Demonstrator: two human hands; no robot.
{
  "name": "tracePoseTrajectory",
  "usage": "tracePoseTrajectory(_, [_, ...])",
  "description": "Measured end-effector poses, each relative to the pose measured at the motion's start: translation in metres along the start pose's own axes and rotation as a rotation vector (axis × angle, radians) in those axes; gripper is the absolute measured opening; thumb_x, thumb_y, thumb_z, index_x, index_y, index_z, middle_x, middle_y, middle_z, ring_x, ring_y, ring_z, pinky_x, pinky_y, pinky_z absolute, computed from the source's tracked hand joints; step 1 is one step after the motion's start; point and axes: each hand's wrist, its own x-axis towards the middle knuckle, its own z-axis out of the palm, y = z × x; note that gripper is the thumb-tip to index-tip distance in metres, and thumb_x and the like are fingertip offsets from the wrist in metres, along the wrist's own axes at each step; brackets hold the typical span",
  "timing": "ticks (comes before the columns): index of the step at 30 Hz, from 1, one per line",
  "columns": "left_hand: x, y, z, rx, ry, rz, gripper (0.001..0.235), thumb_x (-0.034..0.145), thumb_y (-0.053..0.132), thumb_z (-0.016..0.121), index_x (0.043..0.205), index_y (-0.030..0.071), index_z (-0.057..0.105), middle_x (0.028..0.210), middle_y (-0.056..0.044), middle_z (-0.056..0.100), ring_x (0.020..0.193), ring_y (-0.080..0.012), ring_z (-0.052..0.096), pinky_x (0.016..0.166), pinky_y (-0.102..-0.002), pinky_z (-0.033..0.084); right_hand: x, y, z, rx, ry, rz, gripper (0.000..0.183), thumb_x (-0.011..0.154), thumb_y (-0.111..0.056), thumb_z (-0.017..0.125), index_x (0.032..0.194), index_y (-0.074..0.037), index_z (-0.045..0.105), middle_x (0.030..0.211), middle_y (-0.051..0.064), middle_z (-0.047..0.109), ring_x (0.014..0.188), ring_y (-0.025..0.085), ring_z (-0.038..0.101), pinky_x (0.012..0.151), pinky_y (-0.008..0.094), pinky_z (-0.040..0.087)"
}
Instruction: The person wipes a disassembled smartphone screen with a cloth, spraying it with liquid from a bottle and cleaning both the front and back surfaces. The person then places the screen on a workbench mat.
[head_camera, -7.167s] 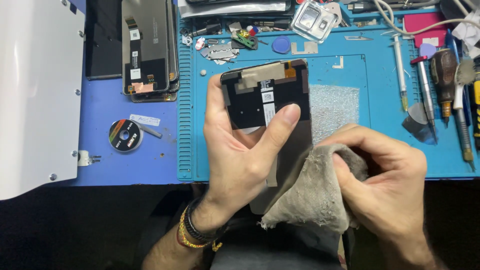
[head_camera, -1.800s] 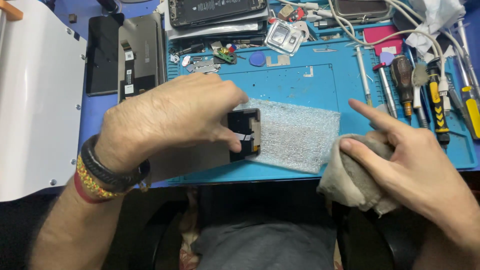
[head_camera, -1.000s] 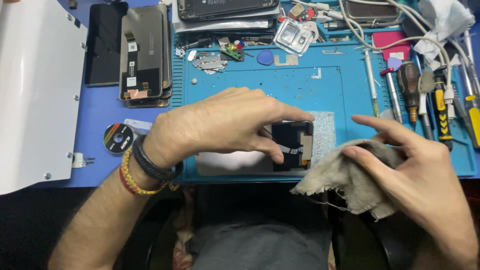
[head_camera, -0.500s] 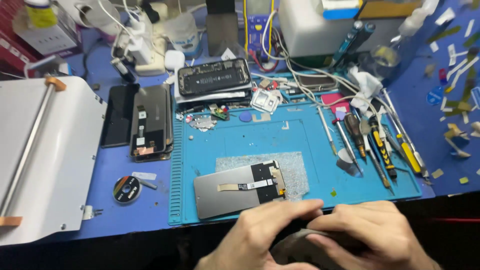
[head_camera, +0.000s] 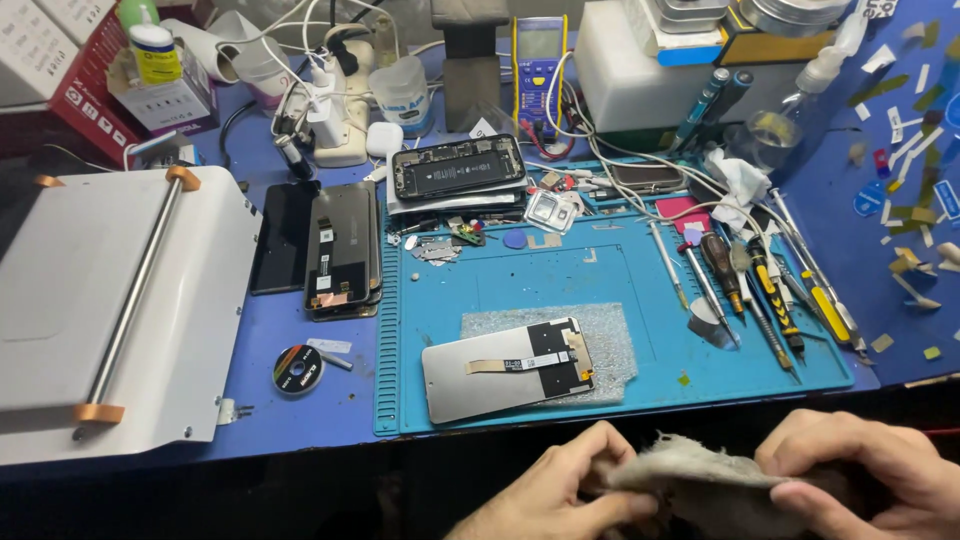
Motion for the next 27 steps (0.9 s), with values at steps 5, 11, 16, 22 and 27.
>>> tracePoseTrajectory(5, [0.009,0.006,0.010,-0.267,0.148,0.308,0.005,0.103,0.007,0.066,0.102,0.006,0.062,0.092,-0.004,0.068,0.082,-0.0105,0.064,0.076,-0.023,0.057,-0.024,0.007,-0.006,0.037,-0.022,0.059,0.021,0.075,-0.033,0.085,0.078,-0.013,0.079,0.061,-0.002,0.079,0.046,0.009,0.073,0.045,0.021,0.058])
tracePoseTrajectory(11, [0.014,0.026,0.008,0.124,0.252,0.782,0.002,0.101,0.005,0.057,0.100,0.007,0.058,0.100,-0.007,0.066,0.087,-0.0192,0.062,0.079,-0.031,0.050,-0.030,0.044,0.001,0.134,-0.213,0.379,0.060,0.071,-0.032,0.096,0.125,-0.013,0.079,0.084,0.004,0.085,0.067,0.012,0.082,0.062,0.027,0.068])
tracePoseTrajectory(16, [0.019,0.036,0.010,0.158,0.236,0.638,0.009,0.104,0.011,0.060,0.112,0.008,0.057,0.091,-0.004,0.068,0.072,-0.0132,0.061,0.065,-0.028,0.050,-0.021,0.040,0.033,0.102,-0.063,0.227,0.062,0.068,-0.043,0.093,0.118,-0.011,0.074,0.095,0.000,0.087,0.080,0.007,0.086,0.073,0.022,0.072])
tracePoseTrajectory(22, [0.036,0.002,0.015,-0.643,-0.006,0.191,0.040,0.107,0.036,0.055,0.138,0.013,0.044,0.111,-0.010,0.064,0.090,-0.0153,0.063,0.082,-0.030,0.049,-0.016,0.017,0.043,0.044,0.121,0.368,0.047,0.072,-0.008,0.088,0.115,-0.013,0.072,0.048,-0.001,0.066,0.048,0.003,0.060,0.054,0.018,0.048])
tracePoseTrajectory(27, [0.022,0.022,0.016,-0.439,-0.014,-0.126,0.049,0.081,0.021,0.085,0.111,0.015,0.047,0.071,0.007,0.057,0.061,0.0004,0.055,0.054,-0.016,0.037,-0.015,0.017,0.030,-0.093,0.101,0.343,0.033,0.076,-0.021,0.083,0.108,-0.018,0.075,0.043,-0.005,0.081,0.042,-0.004,0.075,0.048,0.014,0.058])
